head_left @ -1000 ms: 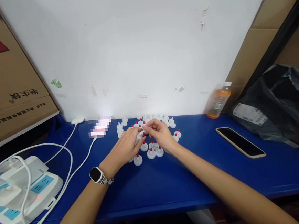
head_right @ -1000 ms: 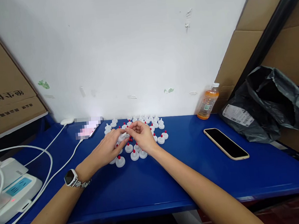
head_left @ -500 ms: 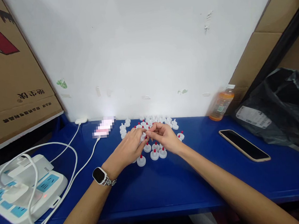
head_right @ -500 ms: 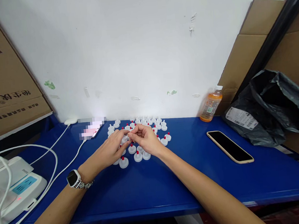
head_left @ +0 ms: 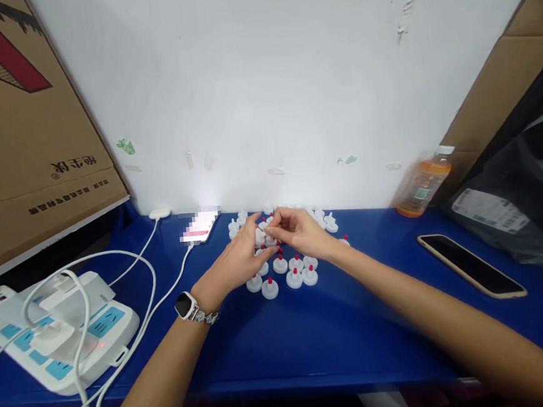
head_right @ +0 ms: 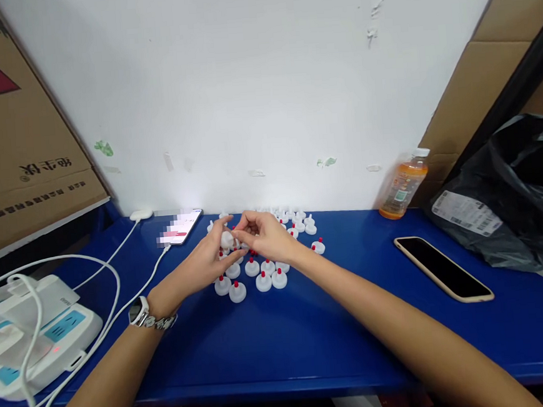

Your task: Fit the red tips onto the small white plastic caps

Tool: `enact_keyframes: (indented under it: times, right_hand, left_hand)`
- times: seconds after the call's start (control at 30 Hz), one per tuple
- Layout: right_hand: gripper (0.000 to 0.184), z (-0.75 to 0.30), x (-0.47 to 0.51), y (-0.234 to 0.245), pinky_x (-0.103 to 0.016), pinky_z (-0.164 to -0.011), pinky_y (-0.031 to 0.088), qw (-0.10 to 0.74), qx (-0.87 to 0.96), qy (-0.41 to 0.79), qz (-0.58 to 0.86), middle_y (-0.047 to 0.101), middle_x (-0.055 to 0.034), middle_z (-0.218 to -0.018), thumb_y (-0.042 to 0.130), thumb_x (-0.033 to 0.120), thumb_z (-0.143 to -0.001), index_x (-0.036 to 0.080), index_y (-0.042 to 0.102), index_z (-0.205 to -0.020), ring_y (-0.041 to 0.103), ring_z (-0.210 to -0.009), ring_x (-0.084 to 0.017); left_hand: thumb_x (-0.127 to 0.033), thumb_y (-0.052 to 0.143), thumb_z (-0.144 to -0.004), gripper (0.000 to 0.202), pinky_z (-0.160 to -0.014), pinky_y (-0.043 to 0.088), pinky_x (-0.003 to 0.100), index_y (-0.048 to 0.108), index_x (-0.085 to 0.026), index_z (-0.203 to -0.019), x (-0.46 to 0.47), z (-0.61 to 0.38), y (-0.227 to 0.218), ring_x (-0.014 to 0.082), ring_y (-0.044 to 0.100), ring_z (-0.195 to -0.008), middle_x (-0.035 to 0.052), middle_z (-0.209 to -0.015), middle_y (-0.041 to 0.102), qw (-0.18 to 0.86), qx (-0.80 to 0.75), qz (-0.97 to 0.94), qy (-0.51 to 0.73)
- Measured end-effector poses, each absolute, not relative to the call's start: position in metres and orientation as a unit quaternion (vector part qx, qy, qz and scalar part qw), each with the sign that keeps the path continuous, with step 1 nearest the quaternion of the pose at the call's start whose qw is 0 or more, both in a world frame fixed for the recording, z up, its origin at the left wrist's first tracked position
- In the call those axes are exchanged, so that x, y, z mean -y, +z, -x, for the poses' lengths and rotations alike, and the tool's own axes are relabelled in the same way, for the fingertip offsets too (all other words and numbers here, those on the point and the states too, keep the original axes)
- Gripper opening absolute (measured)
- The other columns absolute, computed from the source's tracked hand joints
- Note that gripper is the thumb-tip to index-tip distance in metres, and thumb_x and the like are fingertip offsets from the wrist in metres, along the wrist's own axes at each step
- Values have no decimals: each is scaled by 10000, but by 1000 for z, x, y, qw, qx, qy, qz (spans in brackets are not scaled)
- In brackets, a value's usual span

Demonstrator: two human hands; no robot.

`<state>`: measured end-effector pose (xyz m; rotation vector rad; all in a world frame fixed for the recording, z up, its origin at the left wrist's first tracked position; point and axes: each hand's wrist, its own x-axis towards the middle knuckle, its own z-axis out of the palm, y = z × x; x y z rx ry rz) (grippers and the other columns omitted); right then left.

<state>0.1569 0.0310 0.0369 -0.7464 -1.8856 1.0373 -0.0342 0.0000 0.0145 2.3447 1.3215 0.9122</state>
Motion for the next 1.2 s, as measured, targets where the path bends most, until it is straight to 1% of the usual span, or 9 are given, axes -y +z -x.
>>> enact_keyframes:
  times: [0.07, 0.1, 0.2, 0.3, 0.4, 0.63, 0.93, 1.07, 1.2]
  right_hand:
    - [172, -153, -57, 45, -247, -579, 436, 426, 770, 357, 314, 629, 1, -698, 652, 315, -831, 179, 562, -777, 560, -623, -122]
    - [140, -150, -73, 48, -244, -580, 433, 442, 771, 310, 339, 635, -2, -699, 643, 286, -825, 175, 570, -783, 560, -620, -121]
    - [44, -133, -119, 50, -241, -586, 429, 383, 806, 209, 399, 662, -24, -687, 612, 186, -794, 153, 614, -765, 581, -617, -128]
    - [72, -111, -149, 43, -238, -627, 438, 264, 869, 135, 397, 711, -59, -762, 598, 146, -781, 130, 667, -795, 620, -682, -141]
    - [89, -97, -157, 35, -233, -645, 436, 179, 899, 113, 383, 729, -58, -759, 617, 120, -749, 128, 701, -779, 629, -692, -144]
    - [87, -104, -142, 39, -237, -610, 408, 88, 918, 98, 374, 728, -47, -745, 657, 134, -734, 133, 733, -777, 603, -656, -142]
    - [292, -79, -131, 35, -243, -609, 372, 148, 915, 86, 366, 699, -40, -780, 687, 387, -794, 161, 703, -977, 584, -668, -145]
    - [240, -71, -116, 32, -241, -632, 364, 156, 927, 98, 328, 699, -20, -791, 697, 374, -795, 169, 685, -921, 577, -660, -128]
    - [328, -75, -102, 31, -245, -637, 361, 198, 924, 120, 303, 688, 6, -744, 678, 404, -820, 177, 639, -1054, 568, -639, -127]
  left_hand:
    - [-526, 625, -860, 812, -958, 468, 446, 234, -185, -1485, -6, 46, 16, 311, 545, -1195, 156, -1321, 534, 94, -494, -790, 350]
    - [-518, 622, -861, 770, -932, 475, 427, 278, -181, -1463, -9, 53, 16, 289, 567, -1136, 136, -1252, 567, 73, -510, -774, 367]
    - [-451, 543, -912, 366, -791, 480, 359, 555, -186, -1165, -14, 72, 19, 221, 606, -890, 60, -950, 632, 55, -541, -756, 364]
    - [-398, 513, -917, 224, -622, 426, 306, 613, -199, -911, -15, 80, 18, 181, 580, -698, 25, -774, 626, 110, -543, -772, 312]
    - [-371, 502, -911, 208, -559, 370, 289, 614, -202, -866, -16, 81, 15, 170, 564, -630, 12, -708, 627, 140, -541, -779, 286]
    - [-351, 524, -885, 178, -516, 325, 278, 605, -205, -822, -21, 91, 8, 168, 559, -589, 6, -665, 628, 144, -579, -762, 250]
    - [-326, 538, -881, 148, -542, 344, 275, 607, -206, -828, -24, 103, 2, 181, 585, -623, 27, -709, 657, 130, -615, -735, 254]
    - [-304, 553, -869, 126, -556, 362, 274, 601, -200, -817, -26, 107, -1, 180, 590, -634, 36, -721, 662, 129, -623, -728, 255]
    - [-310, 531, -879, 135, -554, 364, 278, 596, -204, -827, -23, 107, 1, 181, 581, -630, 41, -745, 665, 123, -630, -725, 252]
